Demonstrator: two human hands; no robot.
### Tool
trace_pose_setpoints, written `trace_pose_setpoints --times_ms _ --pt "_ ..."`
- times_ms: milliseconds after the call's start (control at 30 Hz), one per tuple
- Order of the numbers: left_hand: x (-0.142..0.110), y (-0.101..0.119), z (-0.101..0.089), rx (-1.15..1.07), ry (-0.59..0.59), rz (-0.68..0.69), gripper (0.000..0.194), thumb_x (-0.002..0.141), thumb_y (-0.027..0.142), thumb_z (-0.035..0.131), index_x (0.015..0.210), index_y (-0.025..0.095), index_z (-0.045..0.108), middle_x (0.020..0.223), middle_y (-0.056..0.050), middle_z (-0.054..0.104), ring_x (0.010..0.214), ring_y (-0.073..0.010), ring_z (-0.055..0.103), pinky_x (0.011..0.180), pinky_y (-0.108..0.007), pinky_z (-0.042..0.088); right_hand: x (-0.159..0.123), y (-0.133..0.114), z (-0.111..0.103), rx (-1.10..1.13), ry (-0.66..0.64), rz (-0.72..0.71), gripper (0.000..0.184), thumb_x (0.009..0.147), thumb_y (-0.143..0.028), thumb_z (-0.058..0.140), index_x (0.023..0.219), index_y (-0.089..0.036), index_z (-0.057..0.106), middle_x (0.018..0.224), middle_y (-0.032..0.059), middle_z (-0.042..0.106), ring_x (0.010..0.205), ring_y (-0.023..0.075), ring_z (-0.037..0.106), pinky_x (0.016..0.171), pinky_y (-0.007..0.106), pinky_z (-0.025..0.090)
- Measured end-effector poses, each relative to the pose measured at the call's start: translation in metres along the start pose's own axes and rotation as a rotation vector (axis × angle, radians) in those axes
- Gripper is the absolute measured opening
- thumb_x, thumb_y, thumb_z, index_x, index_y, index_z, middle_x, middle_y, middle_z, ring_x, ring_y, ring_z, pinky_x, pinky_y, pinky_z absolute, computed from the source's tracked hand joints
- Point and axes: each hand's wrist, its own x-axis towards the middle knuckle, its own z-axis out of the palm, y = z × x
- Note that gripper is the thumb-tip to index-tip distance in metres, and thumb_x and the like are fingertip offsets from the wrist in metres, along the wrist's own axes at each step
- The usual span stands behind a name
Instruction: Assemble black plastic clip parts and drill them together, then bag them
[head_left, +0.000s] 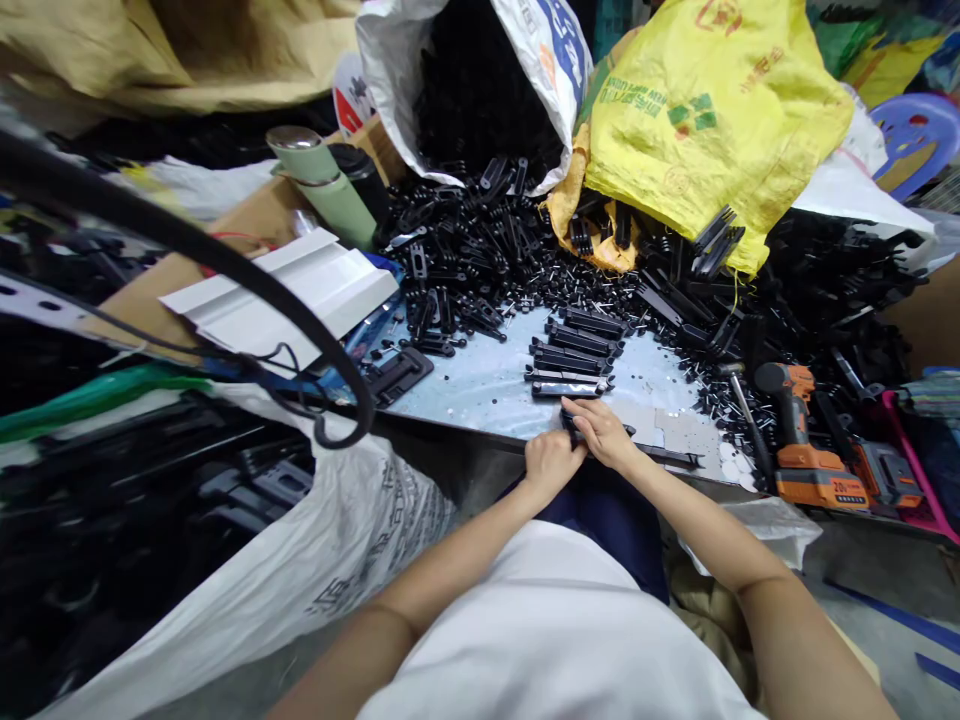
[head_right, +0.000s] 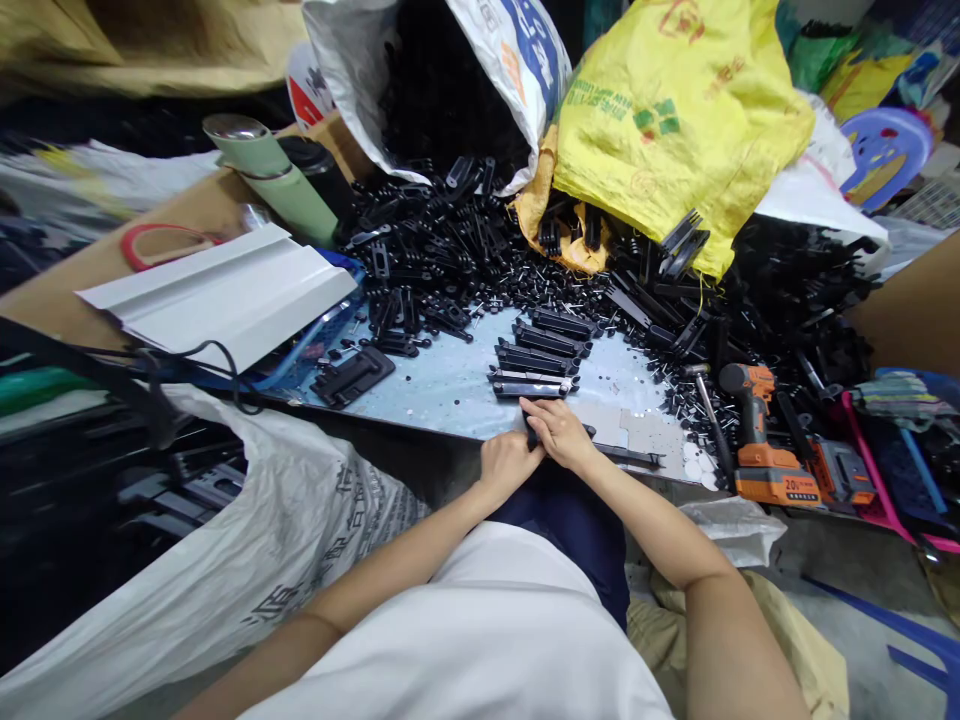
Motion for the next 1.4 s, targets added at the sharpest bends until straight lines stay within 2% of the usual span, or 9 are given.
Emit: trace_pose_setpoints --times_ms 133,367,533,633,767,900,1133,1267,1400 --pt "0.002 -0.002 -0.001 0.022 -0.004 0.004 0.035 0.084 0.035 0.042 0.085 0.012 0.069 0.085 -0.014 0.070 0.084 -0.0246 0.066 0.072 -0.030 0.048 -0.001 -0.001 0.004 -0.063 -0.010 0.008 0.047 0.095 -0.037 0.023 0.125 -0.019 0.054 0.109 0.0107 0.059 0.100 0.0199 0.053 0.089 0.039 0.046" --pt "0.003 -0.011 0.015 0.029 0.155 0.172 0.033 0.087 0.026 0.038 0.082 0.012 0.068 0.072 -0.011 0.067 0.071 -0.0205 0.065 0.064 -0.028 0.048 -0.005 -0.008 0.009 -0.206 0.021 0.021 0.045 0.095 -0.036 0.023 0.124 -0.021 0.054 0.112 0.0106 0.058 0.102 0.0208 0.051 0.088 0.039 0.046" --pt "0.026 -0.025 0.012 0.141 0.348 0.806 0.032 0.090 0.031 0.039 0.098 0.012 0.063 0.095 -0.013 0.067 0.094 -0.0225 0.061 0.077 -0.032 0.046 -0.050 0.005 -0.024 -0.436 0.162 -0.013 0.057 0.087 -0.057 0.035 0.121 -0.015 0.052 0.124 0.0149 0.051 0.112 0.0252 0.047 0.089 0.040 0.042" --pt "0.046 -0.018 0.003 0.259 0.329 1.056 0.041 0.090 0.038 0.041 0.115 0.009 0.053 0.105 -0.015 0.063 0.099 -0.0228 0.057 0.081 -0.033 0.043 -0.078 0.026 -0.045 -0.654 0.154 0.124 0.062 0.079 -0.068 0.038 0.088 -0.013 0.063 0.088 0.0148 0.063 0.083 0.0244 0.057 0.069 0.034 0.042" --pt "0.053 0.001 -0.006 0.312 0.177 0.963 0.048 0.090 0.045 0.037 0.106 0.005 0.056 0.088 -0.016 0.064 0.089 -0.0237 0.058 0.071 -0.031 0.042 -0.084 0.037 -0.061 -0.731 -0.012 0.152 0.060 0.087 -0.061 0.029 0.060 -0.016 0.058 0.054 0.0067 0.055 0.056 0.0152 0.052 0.054 0.025 0.031" --pt "0.041 0.004 -0.014 0.229 0.064 0.922 0.046 0.090 0.047 0.036 0.092 0.010 0.061 0.085 -0.013 0.064 0.088 -0.0221 0.058 0.073 -0.029 0.042 -0.066 0.026 -0.071 -0.705 -0.137 0.227 0.063 0.089 -0.060 0.023 0.062 -0.016 0.059 0.057 0.0079 0.058 0.054 0.0145 0.053 0.052 0.025 0.026" --pt "0.040 -0.011 -0.026 0.090 -0.112 0.798 0.040 0.094 0.037 0.032 0.086 0.016 0.066 0.088 -0.007 0.069 0.087 -0.0159 0.062 0.075 -0.024 0.042 -0.054 0.006 -0.079 -0.513 -0.331 0.184 0.067 0.086 -0.065 0.017 0.064 -0.016 0.058 0.059 0.0071 0.060 0.057 0.0148 0.055 0.053 0.025 0.025" --pt "0.042 -0.015 -0.027 0.119 -0.103 0.813 0.040 0.094 0.033 0.034 0.079 0.016 0.067 0.080 -0.007 0.070 0.082 -0.0158 0.064 0.072 -0.024 0.043 -0.055 -0.002 -0.075 -0.430 -0.362 0.170 0.066 0.084 -0.067 0.019 0.064 -0.016 0.057 0.057 0.0053 0.058 0.054 0.0135 0.053 0.052 0.024 0.025" --pt "0.037 -0.010 -0.026 0.169 0.028 0.718 0.042 0.093 0.035 0.034 0.081 0.014 0.068 0.078 -0.010 0.070 0.078 -0.0183 0.065 0.070 -0.026 0.046 -0.050 -0.007 -0.073 -0.492 -0.339 0.165 0.062 0.085 -0.065 0.024 0.066 -0.016 0.057 0.059 0.0055 0.060 0.057 0.0141 0.056 0.052 0.024 0.027"
